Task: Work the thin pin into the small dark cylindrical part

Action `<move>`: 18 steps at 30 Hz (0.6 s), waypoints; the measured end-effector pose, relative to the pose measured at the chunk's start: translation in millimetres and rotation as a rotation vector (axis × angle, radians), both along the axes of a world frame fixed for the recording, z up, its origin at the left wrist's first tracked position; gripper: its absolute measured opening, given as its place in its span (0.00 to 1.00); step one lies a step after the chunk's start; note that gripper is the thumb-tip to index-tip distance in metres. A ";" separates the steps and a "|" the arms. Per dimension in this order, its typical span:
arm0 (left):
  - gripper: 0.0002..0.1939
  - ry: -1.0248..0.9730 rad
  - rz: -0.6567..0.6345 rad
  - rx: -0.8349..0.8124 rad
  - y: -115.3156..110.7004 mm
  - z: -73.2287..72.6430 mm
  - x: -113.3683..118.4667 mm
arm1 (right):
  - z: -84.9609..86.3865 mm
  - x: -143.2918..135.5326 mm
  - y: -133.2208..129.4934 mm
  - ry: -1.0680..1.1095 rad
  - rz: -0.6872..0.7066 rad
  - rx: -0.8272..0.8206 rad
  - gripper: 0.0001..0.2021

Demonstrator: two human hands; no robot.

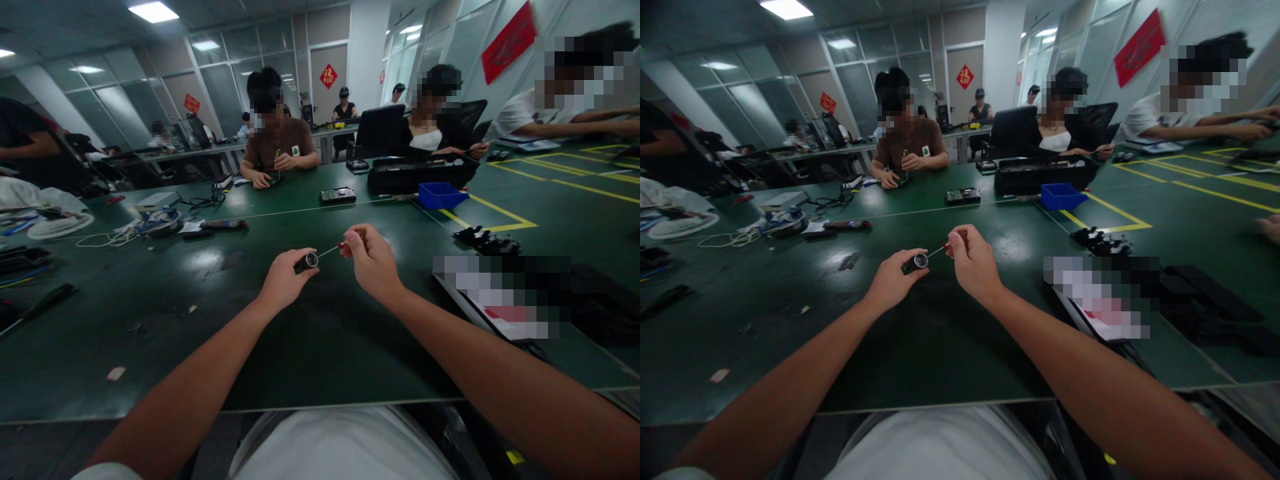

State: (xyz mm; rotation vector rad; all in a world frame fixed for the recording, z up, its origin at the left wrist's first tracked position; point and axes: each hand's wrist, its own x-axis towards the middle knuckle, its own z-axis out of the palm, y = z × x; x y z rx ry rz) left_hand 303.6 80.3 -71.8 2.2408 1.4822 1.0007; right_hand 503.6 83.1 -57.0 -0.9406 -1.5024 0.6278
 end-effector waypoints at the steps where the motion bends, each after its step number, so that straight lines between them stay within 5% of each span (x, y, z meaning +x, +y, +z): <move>1: 0.20 0.000 -0.004 0.000 -0.1 -0.4 -0.1 | -0.1 -0.2 0.0 0.008 0.007 0.001 0.11; 9: 0.21 0.003 0.008 -0.025 -0.2 -3.1 1.0 | 8.2 1.7 -5.0 -0.128 -0.057 -0.028 0.15; 18: 0.20 0.001 0.010 -0.047 -1.3 -2.4 2.2 | 7.9 3.6 -5.7 -0.263 -0.019 0.041 0.07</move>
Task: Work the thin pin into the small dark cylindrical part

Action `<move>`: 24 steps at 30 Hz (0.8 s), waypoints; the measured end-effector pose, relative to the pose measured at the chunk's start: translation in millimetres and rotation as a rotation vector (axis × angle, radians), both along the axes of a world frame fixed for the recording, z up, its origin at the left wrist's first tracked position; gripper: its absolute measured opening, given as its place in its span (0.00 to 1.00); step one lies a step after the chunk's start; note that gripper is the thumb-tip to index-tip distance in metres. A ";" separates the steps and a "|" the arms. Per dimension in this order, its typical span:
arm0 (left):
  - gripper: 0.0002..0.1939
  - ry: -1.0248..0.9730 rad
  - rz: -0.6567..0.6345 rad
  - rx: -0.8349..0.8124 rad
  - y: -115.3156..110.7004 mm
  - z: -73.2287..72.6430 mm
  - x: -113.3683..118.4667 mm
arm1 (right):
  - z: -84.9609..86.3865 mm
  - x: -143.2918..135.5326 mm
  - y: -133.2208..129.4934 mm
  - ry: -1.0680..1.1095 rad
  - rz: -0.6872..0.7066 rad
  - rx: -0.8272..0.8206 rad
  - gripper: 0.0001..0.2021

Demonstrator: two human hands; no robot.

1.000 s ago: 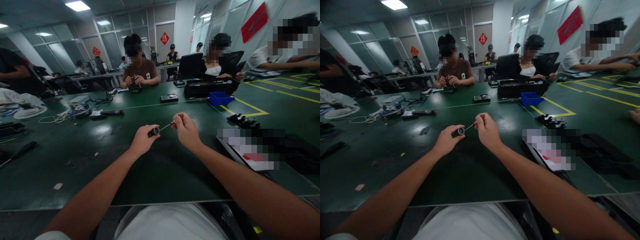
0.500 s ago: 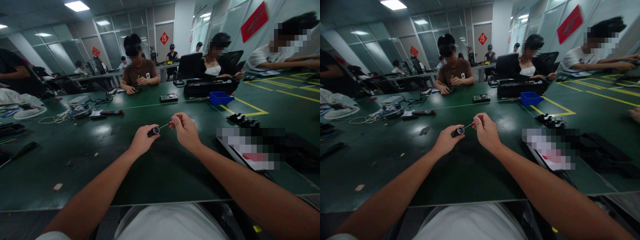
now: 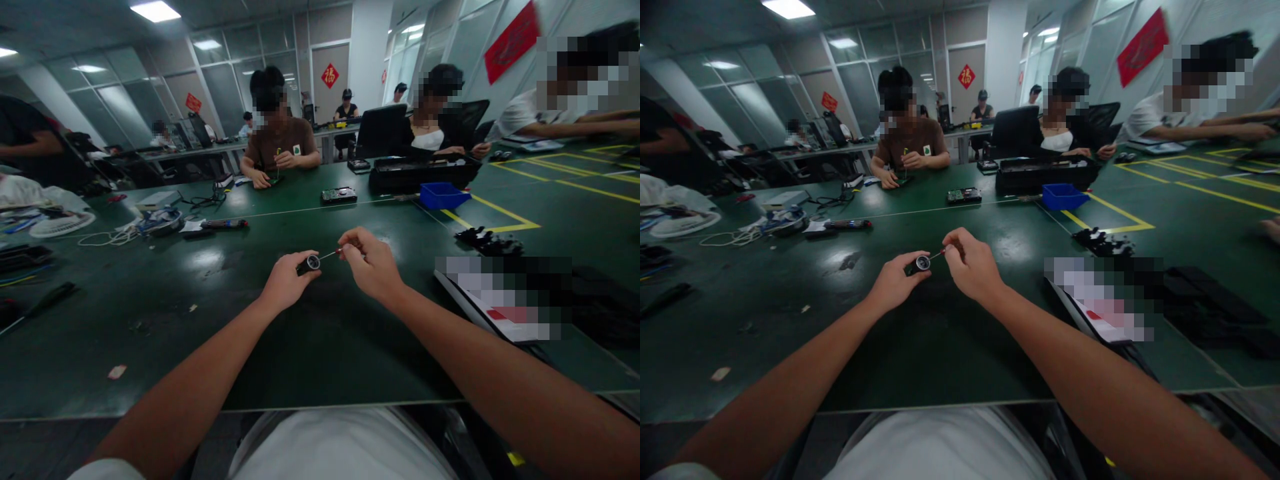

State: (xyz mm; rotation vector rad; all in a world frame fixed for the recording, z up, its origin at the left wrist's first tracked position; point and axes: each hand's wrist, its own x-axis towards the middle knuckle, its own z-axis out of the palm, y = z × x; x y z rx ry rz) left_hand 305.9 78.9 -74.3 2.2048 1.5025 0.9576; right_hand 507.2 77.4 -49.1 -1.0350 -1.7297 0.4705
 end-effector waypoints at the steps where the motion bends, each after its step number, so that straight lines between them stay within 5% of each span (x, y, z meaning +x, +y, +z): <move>1: 0.20 0.001 -0.005 -0.003 -0.2 -0.1 0.5 | 0.6 0.0 -0.3 -0.016 -0.023 -0.004 0.10; 4: 0.20 0.007 -0.021 -0.007 -0.3 -0.8 1.5 | 1.9 0.0 -0.2 -0.075 -0.098 0.019 0.17; 17: 0.20 -0.007 -0.018 0.002 1.2 -2.9 -0.8 | 1.8 0.1 -1.2 -0.113 -0.055 0.008 0.13; 24: 0.20 -0.035 0.026 0.003 1.6 -1.2 -1.9 | -6.6 -6.3 4.6 0.171 -0.004 -0.052 0.08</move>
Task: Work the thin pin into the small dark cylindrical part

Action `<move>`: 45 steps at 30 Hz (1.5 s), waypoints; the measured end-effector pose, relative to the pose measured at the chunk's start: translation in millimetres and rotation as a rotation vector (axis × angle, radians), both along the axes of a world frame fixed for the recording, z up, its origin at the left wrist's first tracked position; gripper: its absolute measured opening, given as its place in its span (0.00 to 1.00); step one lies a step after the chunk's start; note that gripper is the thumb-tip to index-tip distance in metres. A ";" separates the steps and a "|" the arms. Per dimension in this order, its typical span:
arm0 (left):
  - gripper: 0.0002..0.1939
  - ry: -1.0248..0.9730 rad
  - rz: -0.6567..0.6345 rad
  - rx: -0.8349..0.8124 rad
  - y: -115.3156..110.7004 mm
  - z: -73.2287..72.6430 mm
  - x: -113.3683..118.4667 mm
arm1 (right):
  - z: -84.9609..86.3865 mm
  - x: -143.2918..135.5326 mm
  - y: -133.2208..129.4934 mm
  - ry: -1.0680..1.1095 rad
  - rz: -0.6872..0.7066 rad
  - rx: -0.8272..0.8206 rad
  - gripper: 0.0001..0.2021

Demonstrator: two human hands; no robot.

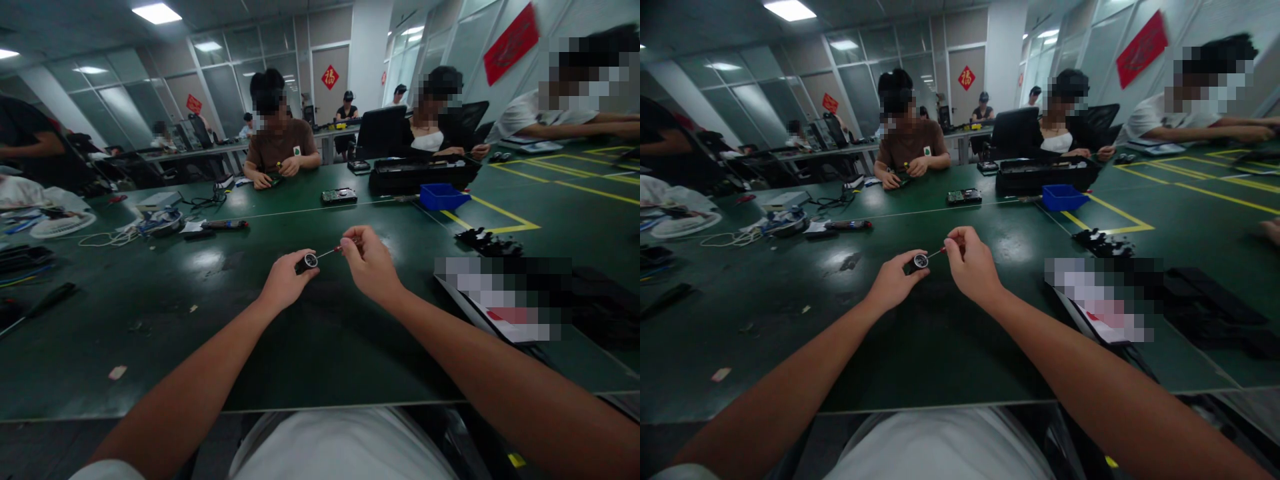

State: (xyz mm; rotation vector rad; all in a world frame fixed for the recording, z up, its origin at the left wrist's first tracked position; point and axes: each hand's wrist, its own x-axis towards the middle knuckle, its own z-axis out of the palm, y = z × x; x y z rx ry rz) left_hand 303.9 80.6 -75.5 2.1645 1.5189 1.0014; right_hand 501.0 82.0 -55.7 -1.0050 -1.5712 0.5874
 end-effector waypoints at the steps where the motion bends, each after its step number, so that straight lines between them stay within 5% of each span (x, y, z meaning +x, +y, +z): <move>1: 0.20 -0.008 -0.010 0.009 0.1 0.2 -0.2 | -1.3 -0.2 3.2 0.087 0.022 -0.036 0.08; 7: 0.19 -0.008 -0.074 0.044 1.2 1.7 -0.6 | -6.2 5.7 23.6 0.635 0.150 -0.508 0.13; 20: 0.20 0.059 -0.035 0.017 -2.8 6.0 3.0 | -2.5 1.4 7.2 0.195 0.004 -0.056 0.11; 33: 0.20 0.055 -0.016 -0.008 -3.1 7.0 3.0 | 11.3 5.7 -1.7 -0.036 -0.215 -0.052 0.19; 45: 0.21 0.052 -0.012 -0.006 -3.2 5.8 3.1 | 14.3 8.1 -1.4 -0.182 -0.270 -0.032 0.21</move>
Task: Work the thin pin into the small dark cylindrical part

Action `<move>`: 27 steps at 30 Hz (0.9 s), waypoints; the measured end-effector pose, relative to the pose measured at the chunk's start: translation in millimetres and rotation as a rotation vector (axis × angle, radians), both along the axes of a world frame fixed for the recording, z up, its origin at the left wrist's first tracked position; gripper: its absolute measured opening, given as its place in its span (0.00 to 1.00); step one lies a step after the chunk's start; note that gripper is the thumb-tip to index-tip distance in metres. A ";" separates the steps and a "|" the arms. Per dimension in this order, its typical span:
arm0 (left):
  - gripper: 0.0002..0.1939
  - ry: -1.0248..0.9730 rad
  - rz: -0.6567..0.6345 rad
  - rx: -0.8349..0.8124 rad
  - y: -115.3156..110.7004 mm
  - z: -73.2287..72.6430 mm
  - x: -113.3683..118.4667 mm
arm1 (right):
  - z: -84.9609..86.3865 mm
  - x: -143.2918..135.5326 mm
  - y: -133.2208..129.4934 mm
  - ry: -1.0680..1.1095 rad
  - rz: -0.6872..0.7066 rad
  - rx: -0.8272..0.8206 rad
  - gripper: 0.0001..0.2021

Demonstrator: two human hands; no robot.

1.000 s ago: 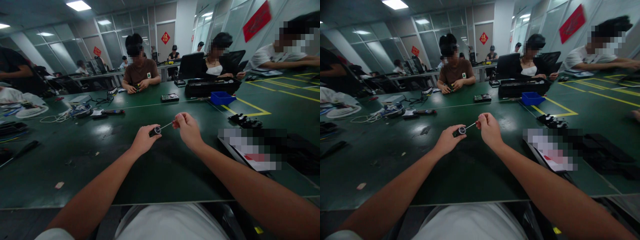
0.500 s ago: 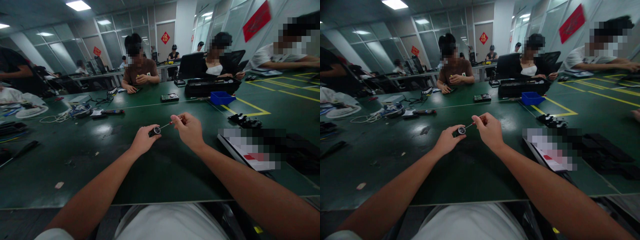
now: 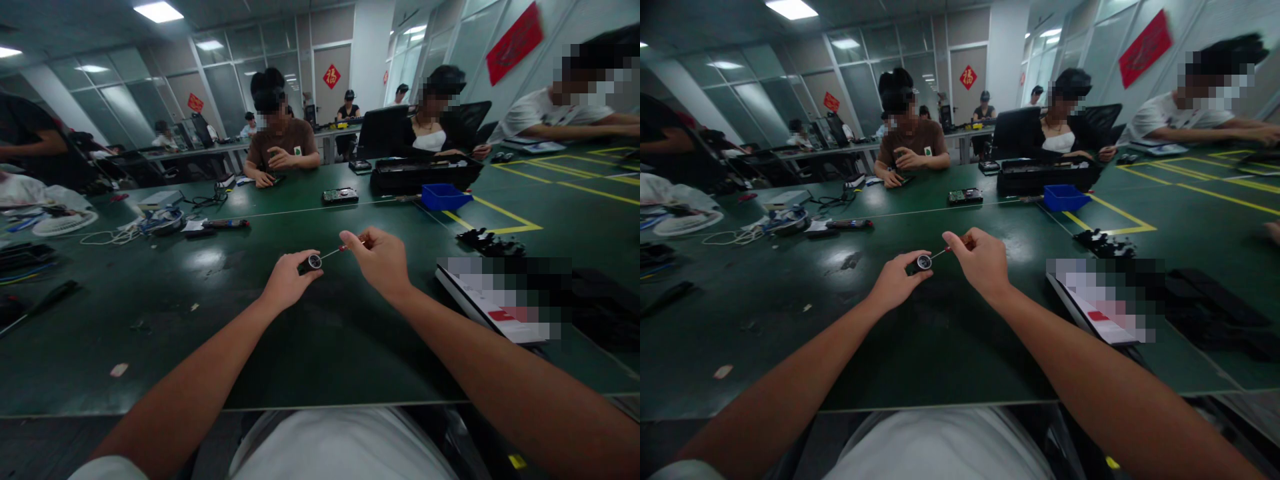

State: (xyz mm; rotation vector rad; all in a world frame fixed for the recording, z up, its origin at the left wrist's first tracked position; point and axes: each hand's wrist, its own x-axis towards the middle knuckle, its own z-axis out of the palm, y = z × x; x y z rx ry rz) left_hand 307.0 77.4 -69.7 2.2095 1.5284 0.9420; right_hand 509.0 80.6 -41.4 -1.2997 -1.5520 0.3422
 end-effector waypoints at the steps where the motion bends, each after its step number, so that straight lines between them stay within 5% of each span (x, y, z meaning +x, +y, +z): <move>1: 0.21 0.004 0.000 0.001 0.2 -0.3 -0.1 | -0.7 0.0 -0.2 -0.020 0.020 0.015 0.20; 8: 0.20 0.013 -0.014 0.001 2.0 -4.1 -2.7 | -4.5 1.9 -0.6 -0.108 0.288 0.088 0.07; 16: 0.21 0.022 -0.014 0.003 2.1 -4.0 -1.9 | -1.4 -2.3 -2.6 -0.127 0.168 0.016 0.15; 27: 0.20 0.013 -0.019 -0.006 0.3 -1.1 -0.2 | -6.3 -1.6 -3.3 -0.077 0.235 0.038 0.15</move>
